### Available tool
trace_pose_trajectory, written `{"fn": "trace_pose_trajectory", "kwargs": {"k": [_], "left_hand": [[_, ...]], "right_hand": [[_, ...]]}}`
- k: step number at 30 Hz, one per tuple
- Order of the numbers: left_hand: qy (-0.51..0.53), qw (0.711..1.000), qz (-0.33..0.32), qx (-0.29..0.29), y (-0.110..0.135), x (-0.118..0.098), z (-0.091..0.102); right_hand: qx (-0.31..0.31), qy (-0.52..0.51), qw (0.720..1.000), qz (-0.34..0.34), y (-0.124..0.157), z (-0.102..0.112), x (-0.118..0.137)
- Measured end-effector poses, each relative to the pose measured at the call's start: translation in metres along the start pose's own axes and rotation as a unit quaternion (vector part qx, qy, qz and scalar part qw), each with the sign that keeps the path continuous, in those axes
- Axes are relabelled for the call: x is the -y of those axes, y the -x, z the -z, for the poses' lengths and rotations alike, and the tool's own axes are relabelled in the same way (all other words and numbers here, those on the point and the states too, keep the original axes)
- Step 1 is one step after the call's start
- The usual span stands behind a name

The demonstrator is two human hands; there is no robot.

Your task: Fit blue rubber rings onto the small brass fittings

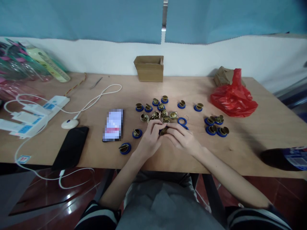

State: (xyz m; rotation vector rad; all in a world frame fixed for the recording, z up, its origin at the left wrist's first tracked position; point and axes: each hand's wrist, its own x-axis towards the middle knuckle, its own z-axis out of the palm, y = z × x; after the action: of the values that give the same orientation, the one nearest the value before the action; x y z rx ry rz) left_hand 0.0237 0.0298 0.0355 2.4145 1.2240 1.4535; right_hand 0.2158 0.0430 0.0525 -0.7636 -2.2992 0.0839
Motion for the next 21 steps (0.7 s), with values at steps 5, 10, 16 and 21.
{"fn": "trace_pose_trajectory", "kwargs": {"k": [5,10,16,21], "left_hand": [[0.011,1.0,0.01,-0.012,0.002,-0.001,-0.001],[0.028,1.0,0.002,0.006,0.002,-0.002,-0.002],[0.049,0.999,0.01,-0.005,0.002,-0.004,-0.004],[0.059,0.998,0.006,-0.006,0.001,-0.005,-0.004]], "right_hand": [[-0.036,-0.081,0.996,-0.026,0.0,-0.003,-0.002],[-0.064,-0.146,0.984,-0.084,0.003,-0.012,-0.003],[-0.087,-0.19,0.968,-0.138,-0.002,-0.013,0.003],[-0.081,-0.239,0.952,-0.171,-0.005,-0.011,0.007]]}}
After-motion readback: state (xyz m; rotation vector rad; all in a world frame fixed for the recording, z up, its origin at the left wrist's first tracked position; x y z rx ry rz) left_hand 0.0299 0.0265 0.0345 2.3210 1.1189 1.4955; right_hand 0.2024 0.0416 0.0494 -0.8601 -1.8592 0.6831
